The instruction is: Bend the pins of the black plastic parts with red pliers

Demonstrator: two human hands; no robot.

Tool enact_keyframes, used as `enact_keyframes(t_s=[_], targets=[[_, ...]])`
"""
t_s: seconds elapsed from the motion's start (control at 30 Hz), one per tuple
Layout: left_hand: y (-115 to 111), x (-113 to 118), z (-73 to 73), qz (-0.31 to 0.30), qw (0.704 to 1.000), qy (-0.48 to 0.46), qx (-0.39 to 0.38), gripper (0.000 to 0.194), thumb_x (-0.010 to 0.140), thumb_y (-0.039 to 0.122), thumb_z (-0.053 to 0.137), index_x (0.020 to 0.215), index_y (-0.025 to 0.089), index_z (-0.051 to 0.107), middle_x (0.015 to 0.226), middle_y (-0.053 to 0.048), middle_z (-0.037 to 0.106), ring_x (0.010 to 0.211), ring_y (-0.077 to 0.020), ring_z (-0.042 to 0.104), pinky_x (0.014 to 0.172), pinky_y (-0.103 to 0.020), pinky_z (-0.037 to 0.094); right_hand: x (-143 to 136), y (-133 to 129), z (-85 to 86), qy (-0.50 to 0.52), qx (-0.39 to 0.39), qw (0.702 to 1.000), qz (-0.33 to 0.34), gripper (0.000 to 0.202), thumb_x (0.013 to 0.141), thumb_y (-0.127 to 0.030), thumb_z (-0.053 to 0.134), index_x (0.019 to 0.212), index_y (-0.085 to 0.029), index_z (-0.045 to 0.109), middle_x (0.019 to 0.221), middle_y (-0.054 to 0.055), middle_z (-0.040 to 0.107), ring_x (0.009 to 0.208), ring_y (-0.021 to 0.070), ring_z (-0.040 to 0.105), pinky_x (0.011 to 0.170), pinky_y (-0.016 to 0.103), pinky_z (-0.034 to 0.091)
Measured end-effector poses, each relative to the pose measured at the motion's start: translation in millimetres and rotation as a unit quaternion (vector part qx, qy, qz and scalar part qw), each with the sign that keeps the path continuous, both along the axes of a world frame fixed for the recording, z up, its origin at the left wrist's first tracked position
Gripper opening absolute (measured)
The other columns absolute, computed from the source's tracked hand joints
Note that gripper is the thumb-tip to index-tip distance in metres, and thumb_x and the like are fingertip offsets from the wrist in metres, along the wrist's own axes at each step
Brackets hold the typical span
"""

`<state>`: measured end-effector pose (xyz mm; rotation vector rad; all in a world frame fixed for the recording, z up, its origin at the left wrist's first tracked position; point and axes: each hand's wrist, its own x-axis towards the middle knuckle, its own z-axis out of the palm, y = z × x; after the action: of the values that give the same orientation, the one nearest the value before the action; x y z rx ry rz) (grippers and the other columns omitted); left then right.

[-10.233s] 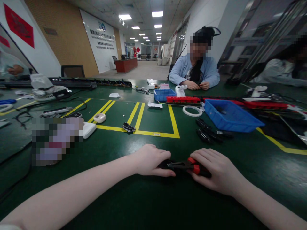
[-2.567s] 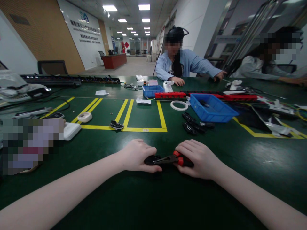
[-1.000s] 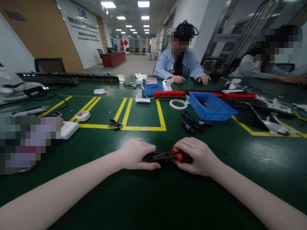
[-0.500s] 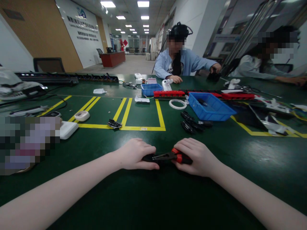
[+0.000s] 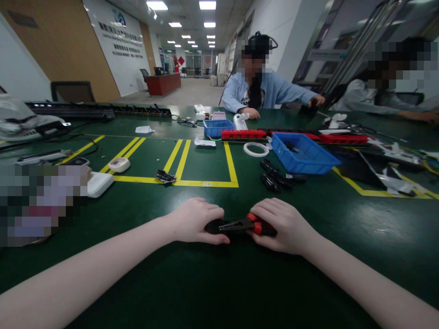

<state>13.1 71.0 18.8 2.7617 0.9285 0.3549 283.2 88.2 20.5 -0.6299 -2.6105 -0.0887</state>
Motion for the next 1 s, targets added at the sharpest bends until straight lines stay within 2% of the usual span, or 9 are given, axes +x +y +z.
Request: enact_keyframes(t_s=[0.5, 0.77, 1.0], targets=[[-0.3, 0.2, 0.4, -0.002, 1.0, 0.009, 0.01, 0.044, 0.093, 0.062, 0.048, 0.087, 0.019, 0.055, 0.078, 0.0, 0.061, 0.061, -0.0142, 0.053, 0.062, -0.027, 0.036, 2.8, 1.7, 0.0, -0.011, 0.013, 1.0, 0.0, 0.022, 0.084, -0.031, 0.061, 0.095, -0.013, 0.065, 0.086, 0.011, 0.071, 0.077, 0.0236, 0.065, 0.067, 0.037, 0.051], [-0.1, 1.2, 1.4, 0.008, 0.999, 0.03, 0.033, 0.045, 0.092, 0.063, 0.05, 0.087, 0.019, 0.055, 0.077, 0.0, 0.064, 0.061, -0.0161, 0.056, 0.061, -0.028, 0.037, -3.1, -1.2, -0.5, -0.003, -0.003, 1.0, -0.016, 0.02, 0.082, -0.032, 0.062, 0.095, -0.016, 0.063, 0.085, 0.009, 0.07, 0.075, 0.0219, 0.064, 0.067, 0.035, 0.05], [1.4, 1.0, 3.5, -0.001, 0.998, 0.051, 0.031, 0.047, 0.094, 0.064, 0.045, 0.087, 0.019, 0.055, 0.075, -0.001, 0.066, 0.062, -0.0178, 0.059, 0.063, -0.029, 0.039, 4.1, 1.4, -3.7, -0.005, 0.001, 1.0, -0.007, 0.021, 0.085, -0.031, 0.06, 0.1, -0.017, 0.062, 0.088, 0.009, 0.069, 0.075, 0.0214, 0.063, 0.067, 0.034, 0.05]])
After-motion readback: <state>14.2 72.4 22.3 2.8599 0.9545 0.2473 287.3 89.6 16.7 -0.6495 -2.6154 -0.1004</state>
